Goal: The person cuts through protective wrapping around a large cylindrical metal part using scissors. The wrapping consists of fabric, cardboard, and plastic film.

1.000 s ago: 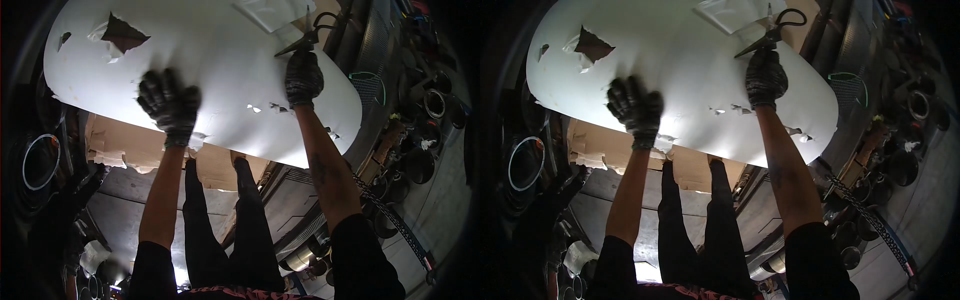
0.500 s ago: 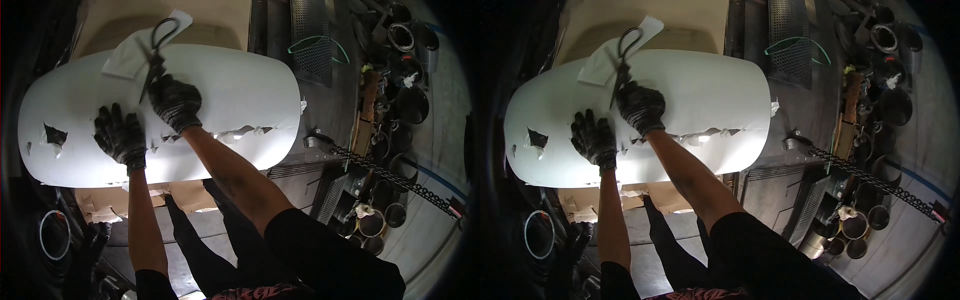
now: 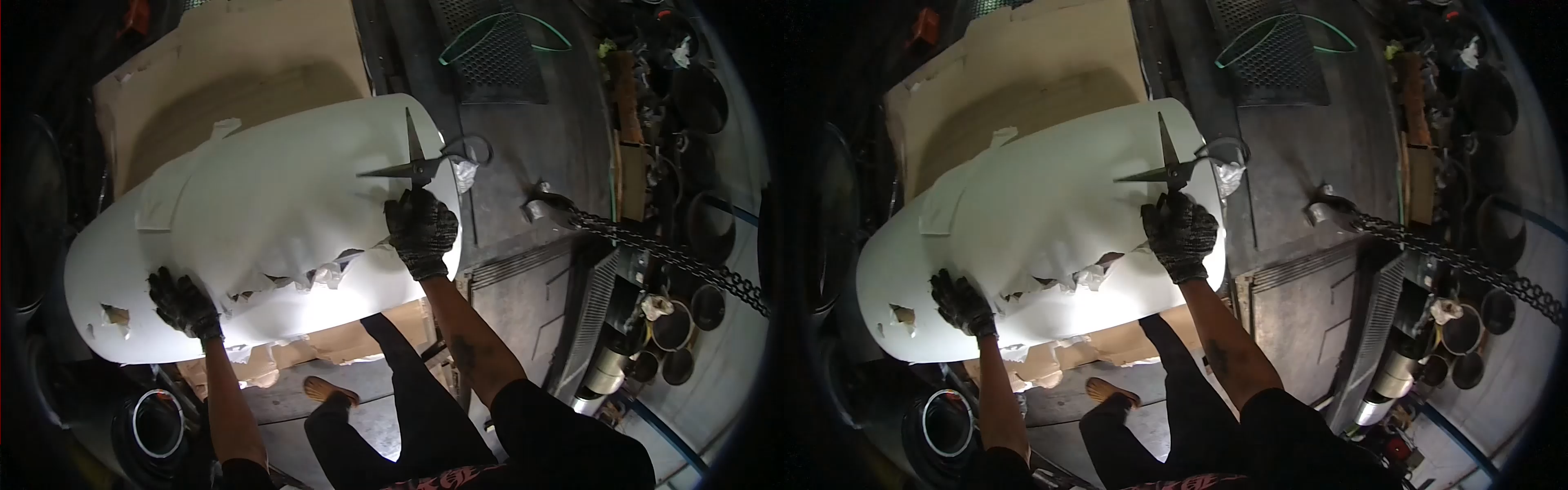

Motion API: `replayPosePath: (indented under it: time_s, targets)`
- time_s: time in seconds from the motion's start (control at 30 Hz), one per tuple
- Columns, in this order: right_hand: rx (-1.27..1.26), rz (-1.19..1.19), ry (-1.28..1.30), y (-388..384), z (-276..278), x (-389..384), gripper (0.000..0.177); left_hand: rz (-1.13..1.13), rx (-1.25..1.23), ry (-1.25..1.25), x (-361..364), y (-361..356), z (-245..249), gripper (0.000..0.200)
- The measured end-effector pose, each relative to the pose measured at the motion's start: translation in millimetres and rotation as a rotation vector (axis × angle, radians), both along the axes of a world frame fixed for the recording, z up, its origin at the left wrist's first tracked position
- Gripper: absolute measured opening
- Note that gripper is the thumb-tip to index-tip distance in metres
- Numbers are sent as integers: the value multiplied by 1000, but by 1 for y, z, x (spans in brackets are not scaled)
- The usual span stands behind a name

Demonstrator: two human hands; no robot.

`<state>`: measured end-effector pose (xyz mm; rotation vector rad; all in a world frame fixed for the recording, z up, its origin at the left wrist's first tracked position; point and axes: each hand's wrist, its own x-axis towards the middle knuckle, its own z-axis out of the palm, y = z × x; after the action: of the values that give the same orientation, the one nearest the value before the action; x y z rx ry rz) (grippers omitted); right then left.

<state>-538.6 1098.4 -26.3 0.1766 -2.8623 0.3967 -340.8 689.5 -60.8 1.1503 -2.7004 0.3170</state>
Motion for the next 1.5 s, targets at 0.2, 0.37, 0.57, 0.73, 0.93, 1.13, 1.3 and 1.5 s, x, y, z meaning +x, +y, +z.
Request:
replayPosePath:
  time_s: [0.2, 0.37, 0.57, 0.73, 0.93, 1.13, 1.3, 1.5]
  targets:
    - [-99, 25, 99, 3, -7, 2, 52, 69, 9, 36, -8, -6, -19, 53]
    - [-80, 93, 118, 11, -20, 7, 46, -549, 112, 227, -92, 97, 26, 52]
    - [149, 214, 52, 4, -9, 11, 39, -439, 253, 163, -95, 97, 29, 54]
    - [73, 320, -121, -5, -6, 42, 36, -371, 373, 251, -76, 114, 40, 58]
    - [57, 628, -93, -2, 0, 132, 28, -398, 767, 480, 2, 217, 51, 64]
    - [-113, 889, -634, -12, 45, 275, 41, 543, 2266, 1304, 129, 291, 50, 42]
    - [-312, 857, -1081, 3, 91, 274, 42, 206, 1706, 796, 221, 260, 60, 24]
    - [-135, 193, -223, 92, 49, 123, 61, 532, 1723, 790, 189, 190, 85, 21]
